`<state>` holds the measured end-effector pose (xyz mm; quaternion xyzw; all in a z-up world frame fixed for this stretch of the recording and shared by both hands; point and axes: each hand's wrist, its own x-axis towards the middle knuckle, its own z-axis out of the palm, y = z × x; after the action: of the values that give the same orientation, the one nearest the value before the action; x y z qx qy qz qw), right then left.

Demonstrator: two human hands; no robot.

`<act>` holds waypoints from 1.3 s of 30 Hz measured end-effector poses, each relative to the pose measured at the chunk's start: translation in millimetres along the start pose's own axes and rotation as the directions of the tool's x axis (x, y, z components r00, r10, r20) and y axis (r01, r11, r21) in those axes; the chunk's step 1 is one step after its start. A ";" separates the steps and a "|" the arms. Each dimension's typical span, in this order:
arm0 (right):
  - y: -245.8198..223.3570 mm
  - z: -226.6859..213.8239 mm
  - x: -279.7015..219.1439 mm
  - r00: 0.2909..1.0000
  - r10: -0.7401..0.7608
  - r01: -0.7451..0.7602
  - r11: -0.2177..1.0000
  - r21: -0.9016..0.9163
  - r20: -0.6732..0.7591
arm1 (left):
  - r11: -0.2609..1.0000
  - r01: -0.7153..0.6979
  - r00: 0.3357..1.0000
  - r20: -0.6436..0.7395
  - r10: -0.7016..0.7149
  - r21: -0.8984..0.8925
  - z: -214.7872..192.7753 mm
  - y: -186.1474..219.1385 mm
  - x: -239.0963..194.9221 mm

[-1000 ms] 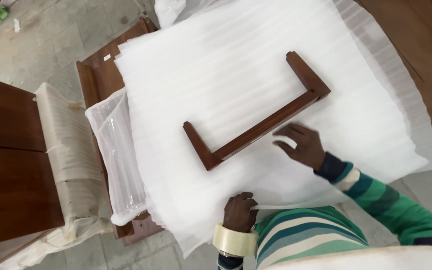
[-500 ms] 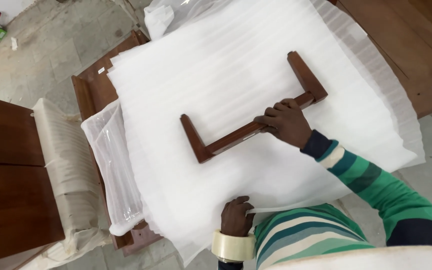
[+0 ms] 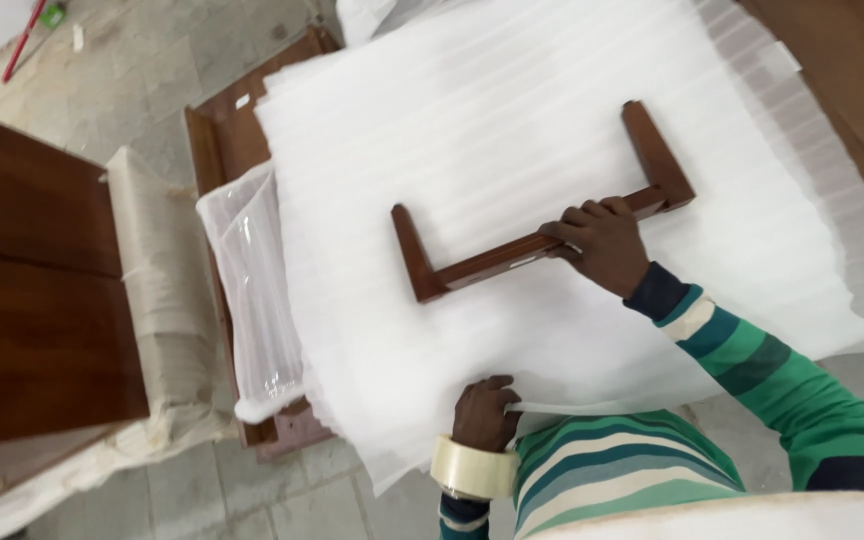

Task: The person wraps a wooden furniture component in white foam sheeting on a work surface, folding the foam over the part and securing it with clear packing tape from a roll worn on the wrist. They place a U-shaped wooden frame piece onto the foam, fold the sheeting around it, and tape the wrapped bundle closed, with a second wrapped piece visible nearby.

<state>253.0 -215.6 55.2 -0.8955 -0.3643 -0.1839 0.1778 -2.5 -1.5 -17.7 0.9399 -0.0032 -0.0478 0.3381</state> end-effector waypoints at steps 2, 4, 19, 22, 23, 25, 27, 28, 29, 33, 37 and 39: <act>-0.6 -0.8 0.4 1.000 -0.020 0.019 1.000 -0.011 -0.016 | 0.998 -0.060 0.995 -0.081 0.060 -0.001 -0.9 4.1 0.9; -7.0 -8.6 2.6 0.999 -0.001 -0.001 0.999 -0.045 -0.041 | 1.000 0.031 0.999 0.037 -0.031 -0.004 -9.2 11.0 2.8; -16.3 0.9 3.8 1.000 0.027 -0.027 0.998 -0.054 -0.005 | 0.998 0.053 0.995 0.087 -0.055 0.025 -9.3 17.5 0.1; -12.8 -0.6 1.9 1.000 -0.001 0.001 1.000 0.005 -0.012 | 0.999 0.029 0.997 0.068 -0.032 0.035 -13.0 19.4 0.9; -18.2 -15.8 5.2 1.000 0.002 -0.002 1.000 0.002 -0.013 | 0.999 0.025 0.997 0.069 -0.028 0.035 -19.3 22.4 1.3; -28.8 -46.6 12.9 0.992 -0.055 0.069 0.991 0.117 -0.114 | 0.999 -0.035 0.998 0.058 0.034 0.018 -32.7 28.3 3.1; -35.1 -76.0 3.9 0.998 -0.052 0.058 0.965 0.255 -0.032 | 0.996 -0.078 0.997 0.003 0.078 0.050 -58.0 42.7 8.1; -38.5 -90.5 -0.8 0.997 -0.062 0.037 0.920 0.391 0.050 | 0.990 -0.114 0.992 -0.051 0.119 0.084 -70.6 49.8 10.2; -43.7 -102.0 -6.6 0.997 -0.060 0.036 0.921 0.389 0.049 | 0.990 -0.117 0.991 -0.051 0.121 0.084 -85.7 59.0 13.5; -62.4 -136.1 -30.3 0.928 -0.304 0.144 0.826 0.545 0.216 | 0.980 -0.128 0.973 -0.171 0.154 0.152 -130.5 82.8 29.9; -73.9 -163.5 -40.8 0.868 -0.342 0.004 0.729 0.685 0.359 | 0.966 -0.108 0.938 -0.296 0.178 0.236 -158.1 94.0 48.8; -79.5 -172.8 -39.2 0.849 -0.402 0.003 0.655 0.756 0.345 | 0.945 -0.154 0.898 -0.359 0.255 0.288 -175.5 101.8 59.2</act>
<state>135.2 -263.3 202.0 -0.7161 -0.5399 0.1876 0.4007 75.2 29.2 176.5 0.9599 -0.0412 0.1779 0.2129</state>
